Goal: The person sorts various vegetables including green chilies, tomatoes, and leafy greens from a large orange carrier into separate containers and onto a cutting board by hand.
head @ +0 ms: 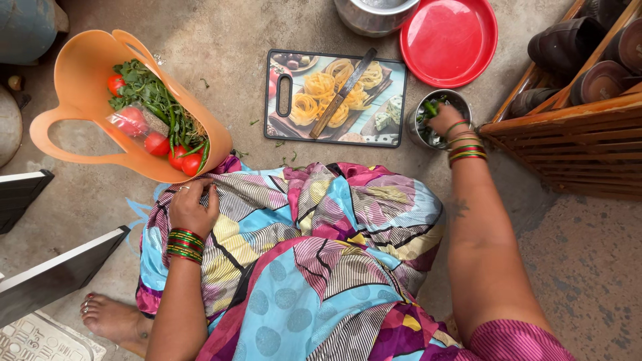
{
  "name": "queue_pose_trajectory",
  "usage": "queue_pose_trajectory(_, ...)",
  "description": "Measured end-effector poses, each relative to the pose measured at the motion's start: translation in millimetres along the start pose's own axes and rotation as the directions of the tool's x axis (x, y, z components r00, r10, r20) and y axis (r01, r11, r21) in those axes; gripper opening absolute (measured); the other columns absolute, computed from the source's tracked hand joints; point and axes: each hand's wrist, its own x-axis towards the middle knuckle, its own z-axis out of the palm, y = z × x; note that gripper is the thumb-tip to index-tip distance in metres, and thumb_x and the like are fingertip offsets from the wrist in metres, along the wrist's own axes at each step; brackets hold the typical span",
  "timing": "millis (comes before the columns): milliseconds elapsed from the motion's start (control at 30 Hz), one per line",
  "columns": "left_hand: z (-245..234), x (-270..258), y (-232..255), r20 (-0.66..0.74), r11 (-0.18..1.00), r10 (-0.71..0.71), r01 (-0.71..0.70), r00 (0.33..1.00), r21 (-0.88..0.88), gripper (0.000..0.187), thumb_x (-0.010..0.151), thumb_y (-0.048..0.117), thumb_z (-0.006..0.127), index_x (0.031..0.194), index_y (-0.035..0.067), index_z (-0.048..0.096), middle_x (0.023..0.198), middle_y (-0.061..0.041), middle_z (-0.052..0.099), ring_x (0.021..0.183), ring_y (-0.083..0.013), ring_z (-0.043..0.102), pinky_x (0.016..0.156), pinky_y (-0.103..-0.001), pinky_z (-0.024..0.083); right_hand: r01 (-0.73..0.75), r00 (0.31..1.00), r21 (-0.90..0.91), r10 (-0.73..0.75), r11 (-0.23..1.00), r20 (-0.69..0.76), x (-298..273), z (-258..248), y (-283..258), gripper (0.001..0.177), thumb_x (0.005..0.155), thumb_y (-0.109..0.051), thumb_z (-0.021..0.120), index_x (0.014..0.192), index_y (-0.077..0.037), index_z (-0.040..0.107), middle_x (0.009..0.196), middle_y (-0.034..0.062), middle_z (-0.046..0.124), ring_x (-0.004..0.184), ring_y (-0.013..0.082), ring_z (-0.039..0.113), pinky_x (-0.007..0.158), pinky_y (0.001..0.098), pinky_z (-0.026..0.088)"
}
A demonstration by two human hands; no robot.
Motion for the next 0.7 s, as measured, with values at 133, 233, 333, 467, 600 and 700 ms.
queue_pose_trajectory(133,-0.4,1.1,0.9,0.003,1.000,0.002,-0.002,1.000,-0.017,0.012,0.093,0.014,0.071,0.101,0.005,0.071,0.093,-0.014,0.071,0.084,-0.0345,0.067,0.076,-0.045,0.054,0.047,0.999,0.246,-0.046,0.968,-0.011,-19.9,-34.8,11.0,0.072,0.071,-0.031,0.090,0.133,-0.004,0.065,0.123,0.0192,0.071,0.115,0.0343,0.069,0.100,0.0451,0.053)
queue_pose_trajectory(233,-0.6,0.5,1.7,-0.003,1.000,0.008,-0.008,1.000,-0.013,0.011,0.093,0.014,0.071,0.100,0.006,0.072,0.091,-0.013,0.071,0.083,-0.0338,0.067,0.078,-0.046,0.054,-0.014,1.000,0.248,0.016,0.969,-0.004,-29.5,-46.0,10.3,0.084,0.064,-0.032,0.091,0.138,-0.005,0.061,0.134,0.0180,0.066,0.119,0.0335,0.068,0.099,0.0455,0.056)
queue_pose_trajectory(333,0.1,0.9,1.7,0.014,1.000,-0.017,0.017,1.000,0.013,0.011,0.093,0.015,0.072,0.099,0.006,0.072,0.088,-0.014,0.070,0.080,-0.0345,0.066,0.074,-0.045,0.053,0.118,0.988,0.074,-0.109,0.990,-0.109,-36.1,-26.7,-1.3,0.107,0.051,-0.033,0.101,0.144,-0.007,0.053,0.141,0.0268,0.052,0.127,0.0418,0.054,0.105,0.0468,0.047)
queue_pose_trajectory(467,1.5,0.2,0.9,0.002,1.000,-0.007,0.006,1.000,0.016,0.011,0.093,0.015,0.071,0.099,0.006,0.073,0.088,-0.014,0.070,0.080,-0.0341,0.066,0.075,-0.046,0.053,-0.005,0.986,-0.007,0.004,1.000,-0.169,-27.9,7.9,-16.2,0.104,0.062,-0.029,0.094,0.149,-0.006,0.043,0.142,0.0383,0.039,0.122,0.0532,0.050,0.102,0.0486,0.046)
queue_pose_trajectory(600,2.2,0.7,0.0,0.006,1.000,0.003,-0.003,1.000,0.026,0.011,0.093,0.015,0.072,0.099,0.006,0.072,0.088,-0.014,0.070,0.080,-0.0337,0.067,0.076,-0.045,0.054,-0.066,0.989,-0.003,0.065,0.998,-0.135,-20.2,26.8,-16.9,0.066,0.078,-0.025,0.081,0.137,-0.005,0.058,0.141,0.0390,0.045,0.122,0.0530,0.056,0.105,0.0467,0.049)
queue_pose_trajectory(700,2.7,0.4,-0.3,0.014,0.999,-0.009,0.009,1.000,0.032,0.011,0.093,0.015,0.072,0.099,0.005,0.072,0.088,-0.015,0.070,0.080,-0.0339,0.067,0.075,-0.045,0.054,0.011,0.977,0.030,-0.004,0.999,-0.213,-16.9,33.8,-11.1,0.046,0.079,-0.018,0.079,0.124,-0.008,0.071,0.127,0.0339,0.060,0.115,0.0483,0.062,0.100,0.0466,0.051)
